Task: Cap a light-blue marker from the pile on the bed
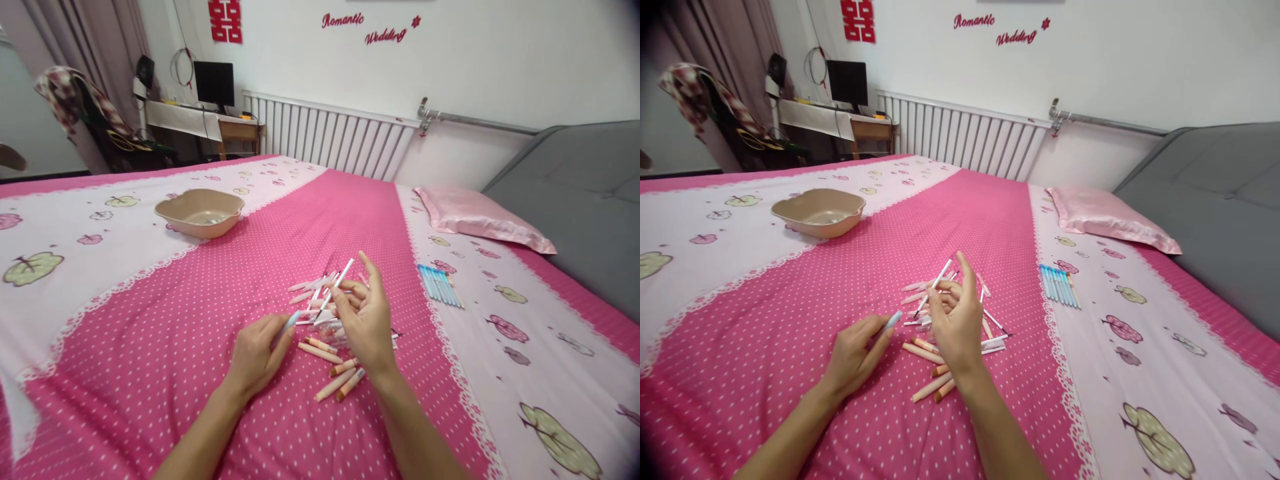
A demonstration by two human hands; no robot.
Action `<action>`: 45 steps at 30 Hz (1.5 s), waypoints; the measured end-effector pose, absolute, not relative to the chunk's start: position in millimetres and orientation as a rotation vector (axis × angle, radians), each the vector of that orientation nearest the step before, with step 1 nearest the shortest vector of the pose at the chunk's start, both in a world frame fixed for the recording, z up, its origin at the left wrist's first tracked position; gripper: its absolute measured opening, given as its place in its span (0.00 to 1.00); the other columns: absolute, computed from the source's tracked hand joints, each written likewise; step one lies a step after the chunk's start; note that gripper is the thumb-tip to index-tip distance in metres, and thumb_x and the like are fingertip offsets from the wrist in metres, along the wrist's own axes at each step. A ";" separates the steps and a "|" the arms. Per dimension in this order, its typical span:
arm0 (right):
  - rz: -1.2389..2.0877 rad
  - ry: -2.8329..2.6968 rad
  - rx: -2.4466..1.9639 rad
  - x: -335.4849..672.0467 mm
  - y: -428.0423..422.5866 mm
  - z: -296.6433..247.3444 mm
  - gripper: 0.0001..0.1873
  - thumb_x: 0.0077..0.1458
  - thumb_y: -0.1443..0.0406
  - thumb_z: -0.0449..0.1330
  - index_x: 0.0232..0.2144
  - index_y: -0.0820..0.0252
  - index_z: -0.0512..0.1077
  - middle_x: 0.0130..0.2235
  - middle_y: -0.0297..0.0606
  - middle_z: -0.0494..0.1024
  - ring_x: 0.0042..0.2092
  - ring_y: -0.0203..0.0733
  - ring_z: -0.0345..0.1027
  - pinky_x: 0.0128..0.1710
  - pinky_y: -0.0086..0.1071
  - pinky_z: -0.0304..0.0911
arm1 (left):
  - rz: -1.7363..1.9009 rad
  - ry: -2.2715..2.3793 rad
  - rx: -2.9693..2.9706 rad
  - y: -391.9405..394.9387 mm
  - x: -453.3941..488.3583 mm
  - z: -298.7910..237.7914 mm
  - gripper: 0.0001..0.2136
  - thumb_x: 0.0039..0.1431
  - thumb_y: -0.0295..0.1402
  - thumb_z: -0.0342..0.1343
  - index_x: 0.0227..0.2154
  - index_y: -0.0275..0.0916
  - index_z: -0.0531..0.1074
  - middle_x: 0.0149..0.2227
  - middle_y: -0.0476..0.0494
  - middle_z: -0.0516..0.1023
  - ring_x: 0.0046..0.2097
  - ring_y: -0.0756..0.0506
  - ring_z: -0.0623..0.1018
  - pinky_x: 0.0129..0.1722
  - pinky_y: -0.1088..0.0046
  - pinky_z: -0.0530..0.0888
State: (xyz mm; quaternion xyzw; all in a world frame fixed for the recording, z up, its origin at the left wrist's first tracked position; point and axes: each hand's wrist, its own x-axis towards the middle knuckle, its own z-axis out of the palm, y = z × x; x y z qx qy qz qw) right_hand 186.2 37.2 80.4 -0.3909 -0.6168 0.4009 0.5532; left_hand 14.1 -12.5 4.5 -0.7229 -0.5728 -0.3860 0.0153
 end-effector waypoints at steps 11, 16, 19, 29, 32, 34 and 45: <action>0.931 -1.491 -0.903 176.2 34.2 71.5 0.30 0.57 0.63 0.55 0.60 0.51 0.51 0.37 0.36 0.72 0.32 0.37 0.72 0.30 0.30 0.72 | -1.115 -1.695 -2.349 -15.9 19.0 11.4 0.10 0.63 0.35 0.44 0.34 0.39 0.69 0.25 0.48 0.72 0.26 0.50 0.71 0.27 0.75 0.64; 0.918 -1.455 -0.862 175.6 33.6 70.5 0.30 0.57 0.64 0.55 0.60 0.51 0.51 0.36 0.36 0.71 0.32 0.36 0.71 0.30 0.30 0.72 | -1.104 -1.700 -2.344 -16.6 17.7 9.8 0.10 0.63 0.34 0.43 0.31 0.39 0.68 0.24 0.49 0.70 0.25 0.51 0.70 0.26 0.75 0.63; 0.914 -1.463 -0.871 174.7 33.3 69.9 0.29 0.57 0.63 0.54 0.59 0.51 0.51 0.36 0.36 0.71 0.32 0.36 0.71 0.30 0.30 0.72 | -1.099 -1.709 -2.361 -17.2 17.4 10.4 0.11 0.63 0.35 0.42 0.32 0.39 0.69 0.24 0.48 0.70 0.25 0.51 0.70 0.26 0.75 0.63; 0.926 -1.578 -0.931 165.4 27.4 62.5 0.25 0.55 0.64 0.55 0.56 0.53 0.58 0.37 0.36 0.75 0.36 0.38 0.73 0.32 0.30 0.72 | -1.151 -1.718 -2.324 -16.4 17.6 9.0 0.10 0.63 0.34 0.43 0.33 0.39 0.68 0.23 0.49 0.71 0.24 0.50 0.70 0.25 0.75 0.63; 0.920 -1.715 -0.935 163.2 25.1 58.2 0.19 0.56 0.65 0.53 0.51 0.54 0.65 0.41 0.37 0.76 0.39 0.40 0.73 0.36 0.33 0.73 | -1.195 -1.735 -2.290 -16.9 16.7 6.7 0.10 0.63 0.33 0.43 0.33 0.38 0.68 0.23 0.50 0.71 0.24 0.50 0.70 0.25 0.75 0.64; 0.884 -1.836 -0.919 161.2 24.3 55.6 0.16 0.57 0.66 0.52 0.48 0.54 0.70 0.45 0.37 0.76 0.43 0.41 0.72 0.39 0.35 0.72 | -1.249 -1.753 -2.252 -17.2 16.2 5.7 0.09 0.63 0.33 0.43 0.37 0.39 0.68 0.25 0.49 0.73 0.26 0.50 0.72 0.27 0.76 0.65; 0.539 -1.605 -0.734 221.1 -34.2 116.2 0.09 0.53 0.67 0.60 0.37 0.46 0.72 0.36 0.35 0.75 0.37 0.42 0.71 0.35 0.38 0.71 | -1.292 -1.774 -2.135 -16.9 16.1 6.9 0.10 0.63 0.33 0.43 0.40 0.38 0.68 0.24 0.51 0.74 0.25 0.51 0.74 0.23 0.78 0.65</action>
